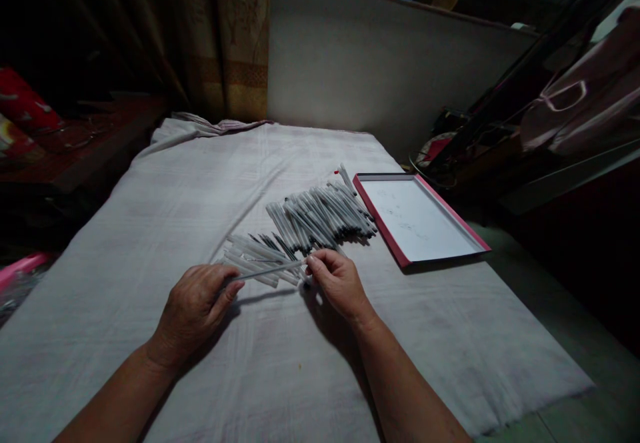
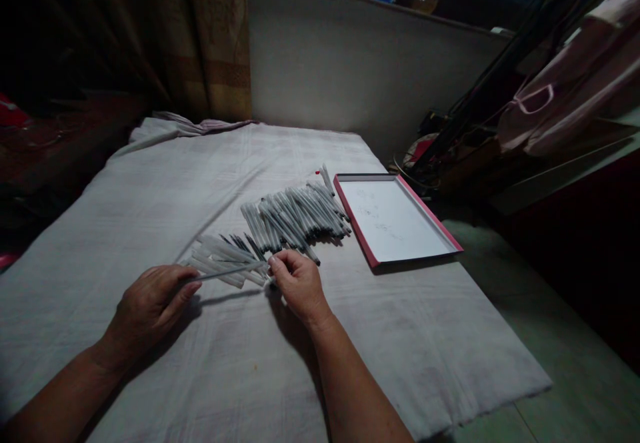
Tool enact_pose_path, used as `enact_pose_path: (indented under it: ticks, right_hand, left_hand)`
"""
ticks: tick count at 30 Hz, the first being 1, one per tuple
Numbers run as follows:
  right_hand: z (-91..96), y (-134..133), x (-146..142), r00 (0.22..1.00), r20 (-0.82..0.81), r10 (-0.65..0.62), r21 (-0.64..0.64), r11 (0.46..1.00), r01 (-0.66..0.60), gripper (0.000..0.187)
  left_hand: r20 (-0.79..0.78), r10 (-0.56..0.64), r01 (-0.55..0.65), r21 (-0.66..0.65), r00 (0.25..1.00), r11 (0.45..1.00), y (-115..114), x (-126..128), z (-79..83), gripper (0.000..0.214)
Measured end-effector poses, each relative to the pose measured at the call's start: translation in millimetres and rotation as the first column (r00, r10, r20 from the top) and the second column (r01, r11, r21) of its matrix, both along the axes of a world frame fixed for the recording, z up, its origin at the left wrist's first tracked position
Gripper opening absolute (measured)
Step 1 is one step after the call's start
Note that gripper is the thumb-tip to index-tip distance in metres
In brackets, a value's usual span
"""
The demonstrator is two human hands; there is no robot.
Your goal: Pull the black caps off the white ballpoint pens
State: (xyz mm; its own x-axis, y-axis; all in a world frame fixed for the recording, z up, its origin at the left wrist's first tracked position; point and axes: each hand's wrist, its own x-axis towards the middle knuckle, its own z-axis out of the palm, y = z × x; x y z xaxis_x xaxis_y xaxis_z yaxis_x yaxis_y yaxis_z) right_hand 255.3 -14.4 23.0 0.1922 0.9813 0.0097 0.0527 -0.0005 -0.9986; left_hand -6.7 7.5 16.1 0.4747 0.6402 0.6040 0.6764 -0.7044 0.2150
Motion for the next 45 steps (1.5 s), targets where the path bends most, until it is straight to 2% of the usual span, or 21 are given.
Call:
enact_pose_path:
  ticks: [3, 8, 11, 15, 19, 26, 29, 32, 37, 42, 45]
  right_hand:
    - [1.6, 4, 9, 0.990, -0.099, -0.105, -0.042, 0.994, 0.101, 0.031]
    - [10.2, 10, 23, 0.927, -0.272, -0.260, -0.135, 0.964, 0.231, 0.037]
    - [13.7, 10, 25, 0.910, -0.286, -0.300, -0.150, 0.952, 0.266, 0.037]
    - [13.0, 10, 25, 0.897, -0.275, -0.345, -0.138, 0.938, 0.318, 0.037]
    - [7.7, 9, 20, 0.937, -0.208, -0.282, -0.086, 0.959, 0.270, 0.035]
    - [-10.8, 1, -3, 0.991, 0.013, -0.135, 0.037, 0.990, 0.134, 0.019]
    - [-17.9, -1, -4, 0.982, 0.164, -0.095, 0.057, 0.995, 0.087, 0.016]
    - [-18.5, -1, -2, 0.967, 0.245, -0.072, 0.065, 0.996, 0.057, 0.016]
    - [-8.1, -4, -2, 0.971, 0.233, -0.061, 0.080, 0.996, 0.044, 0.029]
    - [-2.7, -8, -6, 0.990, 0.085, 0.114, -0.015, 0.993, -0.113, 0.051]
    - [-1.4, -8, -10, 0.985, 0.023, 0.168, -0.083, 0.983, -0.166, 0.060]
  left_hand:
    - [0.007, 0.039, -0.039, -0.007, 0.999, 0.999, 4, -7, 1.5, 0.019]
    - [0.048, 0.198, -0.198, -0.002, 0.979, 0.980, 8, -18, 6.0, 0.018]
    - [0.076, 0.258, -0.256, -0.030, 0.963, 0.966, 9, -19, 6.4, 0.017]
    - [0.113, 0.357, -0.359, -0.004, 0.927, 0.933, 12, -21, 4.5, 0.019]
    - [0.116, 0.434, -0.434, -0.022, 0.894, 0.901, 14, -23, 1.8, 0.021]
    - [0.093, 0.244, -0.247, 0.018, 0.965, 0.969, 6, -9, -0.8, 0.021]
    - [0.093, 0.195, -0.196, -0.001, 0.976, 0.981, 4, -5, -0.6, 0.021]
    - [0.101, 0.169, -0.169, -0.013, 0.980, 0.986, 3, -4, -1.8, 0.022]
    - [0.093, 0.100, -0.101, 0.012, 0.991, 0.995, 1, 0, -2.7, 0.019]
    - [0.079, 0.000, -0.005, 0.053, 0.997, 0.999, -6, 10, 0.9, 0.015]
    - [0.082, -0.045, 0.041, 0.053, 0.996, 0.998, -9, 14, 2.7, 0.013]
